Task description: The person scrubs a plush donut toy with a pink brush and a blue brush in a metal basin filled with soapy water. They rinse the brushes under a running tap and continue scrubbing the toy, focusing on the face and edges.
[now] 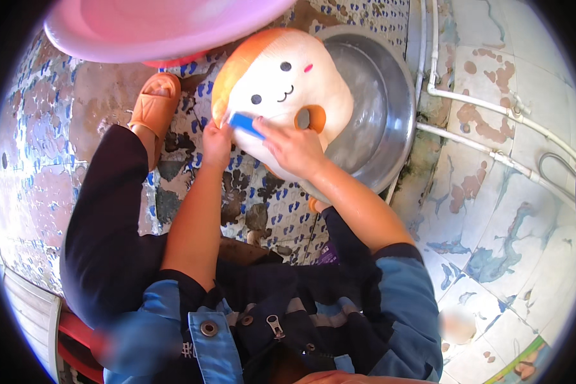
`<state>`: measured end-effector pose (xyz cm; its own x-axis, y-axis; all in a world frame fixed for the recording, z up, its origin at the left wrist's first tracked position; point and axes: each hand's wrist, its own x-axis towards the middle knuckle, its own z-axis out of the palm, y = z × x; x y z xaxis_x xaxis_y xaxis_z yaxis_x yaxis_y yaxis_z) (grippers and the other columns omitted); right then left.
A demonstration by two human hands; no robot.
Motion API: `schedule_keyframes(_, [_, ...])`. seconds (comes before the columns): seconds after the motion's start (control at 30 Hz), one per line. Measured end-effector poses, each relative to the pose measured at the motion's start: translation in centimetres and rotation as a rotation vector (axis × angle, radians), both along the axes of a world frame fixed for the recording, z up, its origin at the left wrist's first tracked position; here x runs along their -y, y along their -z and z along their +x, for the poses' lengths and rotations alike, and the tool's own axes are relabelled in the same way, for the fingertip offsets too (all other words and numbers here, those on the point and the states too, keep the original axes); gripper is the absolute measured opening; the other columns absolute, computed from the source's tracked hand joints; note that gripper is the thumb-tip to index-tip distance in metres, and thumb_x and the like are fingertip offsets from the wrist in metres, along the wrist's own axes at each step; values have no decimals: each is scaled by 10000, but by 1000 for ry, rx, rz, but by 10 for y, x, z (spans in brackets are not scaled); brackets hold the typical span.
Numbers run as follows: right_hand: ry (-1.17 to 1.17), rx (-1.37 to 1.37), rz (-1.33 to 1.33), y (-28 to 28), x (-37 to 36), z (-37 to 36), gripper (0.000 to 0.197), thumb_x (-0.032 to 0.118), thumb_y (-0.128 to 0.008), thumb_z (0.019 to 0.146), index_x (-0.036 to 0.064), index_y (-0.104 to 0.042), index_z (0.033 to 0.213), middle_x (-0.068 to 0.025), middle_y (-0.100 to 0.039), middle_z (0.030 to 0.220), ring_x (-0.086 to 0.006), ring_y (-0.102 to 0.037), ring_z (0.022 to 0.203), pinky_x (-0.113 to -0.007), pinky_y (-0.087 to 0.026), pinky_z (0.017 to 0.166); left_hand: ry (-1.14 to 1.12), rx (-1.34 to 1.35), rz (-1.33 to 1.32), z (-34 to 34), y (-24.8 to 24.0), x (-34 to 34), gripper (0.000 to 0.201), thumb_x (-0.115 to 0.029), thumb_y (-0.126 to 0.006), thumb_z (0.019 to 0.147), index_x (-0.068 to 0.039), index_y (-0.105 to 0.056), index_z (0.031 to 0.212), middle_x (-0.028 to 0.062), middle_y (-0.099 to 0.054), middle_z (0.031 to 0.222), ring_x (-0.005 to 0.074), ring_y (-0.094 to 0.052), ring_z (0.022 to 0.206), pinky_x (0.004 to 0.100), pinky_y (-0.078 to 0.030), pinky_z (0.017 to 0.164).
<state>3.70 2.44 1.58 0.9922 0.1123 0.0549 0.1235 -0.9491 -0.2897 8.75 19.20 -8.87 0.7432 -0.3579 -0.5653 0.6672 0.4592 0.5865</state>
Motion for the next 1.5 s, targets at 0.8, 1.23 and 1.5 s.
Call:
schedule_keyframes(0.8, [687,187,436,23,16,14,464,157,-595,848,143,-492,1301,-151,-643,771,-255,-632,665,-353,-487,649,-306,-269,-141,-18,-57,40,553,-250,-629,866,-8,-397,1305,93,-508,1247,211,-512,1113,353,-404,960])
schedule_keyframes(1.23, [601,155,42,6,41,31,442,206,-588,822,179,-528,1260,-110,-659,809,-312,-612,593,-394,-501,549,-214,-283,-177,-11,-28,33,430,-113,-587,881,-33,-427,1271,82,-536,1200,215,-526,1084,365,-420,944])
schedule_keyframes(1.5, [88,-317,-219,7,10,-11,461,228,-638,795,255,-554,1247,-63,-673,866,-213,-658,703,-352,-531,602,-290,-360,-184,-21,5,25,362,-148,-547,910,24,-467,1218,95,-566,1129,225,-568,1011,386,-473,872])
